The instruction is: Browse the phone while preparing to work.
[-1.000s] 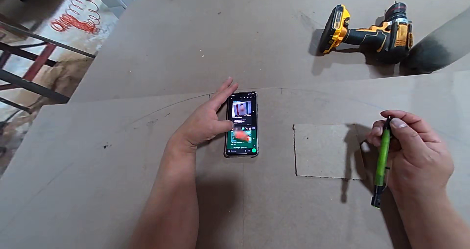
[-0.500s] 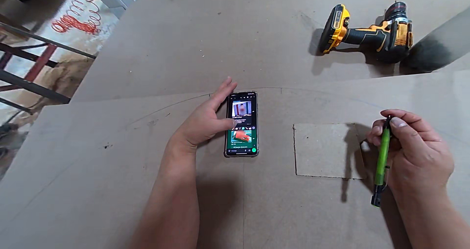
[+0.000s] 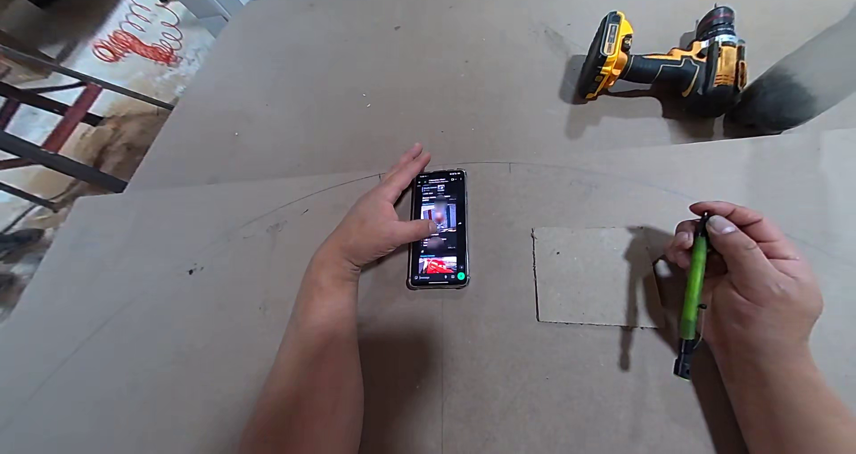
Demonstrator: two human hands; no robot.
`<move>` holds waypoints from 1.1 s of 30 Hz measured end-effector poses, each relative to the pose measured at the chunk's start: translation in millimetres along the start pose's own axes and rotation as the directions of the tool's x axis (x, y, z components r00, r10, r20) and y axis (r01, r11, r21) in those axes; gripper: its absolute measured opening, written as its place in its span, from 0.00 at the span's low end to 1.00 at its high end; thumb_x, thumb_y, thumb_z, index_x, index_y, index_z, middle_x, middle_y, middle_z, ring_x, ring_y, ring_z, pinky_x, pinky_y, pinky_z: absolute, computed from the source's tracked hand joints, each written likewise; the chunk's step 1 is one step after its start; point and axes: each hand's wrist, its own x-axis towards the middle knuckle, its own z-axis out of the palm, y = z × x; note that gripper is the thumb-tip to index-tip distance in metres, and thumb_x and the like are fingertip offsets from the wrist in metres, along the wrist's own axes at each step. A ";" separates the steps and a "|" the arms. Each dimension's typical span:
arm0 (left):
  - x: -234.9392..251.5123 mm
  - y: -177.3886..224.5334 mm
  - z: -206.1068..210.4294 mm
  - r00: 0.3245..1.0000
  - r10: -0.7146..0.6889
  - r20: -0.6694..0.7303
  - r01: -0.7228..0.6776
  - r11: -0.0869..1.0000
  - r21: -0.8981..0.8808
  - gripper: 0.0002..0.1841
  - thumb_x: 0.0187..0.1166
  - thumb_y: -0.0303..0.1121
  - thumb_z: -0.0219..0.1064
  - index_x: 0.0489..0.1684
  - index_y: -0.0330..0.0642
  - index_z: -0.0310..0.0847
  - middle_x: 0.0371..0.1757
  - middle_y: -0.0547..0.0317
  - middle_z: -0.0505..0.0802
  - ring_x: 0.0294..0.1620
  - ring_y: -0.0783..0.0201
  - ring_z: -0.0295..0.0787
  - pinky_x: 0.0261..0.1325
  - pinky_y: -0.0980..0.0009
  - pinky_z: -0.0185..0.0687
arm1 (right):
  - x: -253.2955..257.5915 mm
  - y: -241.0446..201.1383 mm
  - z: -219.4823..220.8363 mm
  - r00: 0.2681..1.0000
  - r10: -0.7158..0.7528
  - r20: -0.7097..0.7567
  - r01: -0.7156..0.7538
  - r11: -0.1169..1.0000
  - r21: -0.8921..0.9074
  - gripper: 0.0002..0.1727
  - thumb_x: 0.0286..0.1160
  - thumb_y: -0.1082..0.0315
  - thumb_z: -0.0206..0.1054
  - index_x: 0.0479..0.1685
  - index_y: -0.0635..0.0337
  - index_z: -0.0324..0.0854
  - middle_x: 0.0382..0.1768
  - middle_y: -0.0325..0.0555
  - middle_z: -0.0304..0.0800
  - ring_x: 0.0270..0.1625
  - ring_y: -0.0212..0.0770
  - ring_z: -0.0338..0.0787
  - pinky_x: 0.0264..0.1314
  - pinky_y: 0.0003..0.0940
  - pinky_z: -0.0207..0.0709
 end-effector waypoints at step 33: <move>-0.5 0.0 -0.9 1.000 0.009 0.023 -0.010 0.999 0.030 0.52 0.60 0.46 0.80 0.94 0.56 0.58 0.98 0.68 0.51 0.94 0.65 0.51 0.91 0.56 0.61 | -1.2 -1.3 0.1 1.000 0.006 -0.008 -0.006 1.000 -0.016 0.13 0.90 0.66 0.53 0.58 0.54 0.84 0.33 0.32 0.88 0.31 0.27 0.87 0.36 0.21 0.86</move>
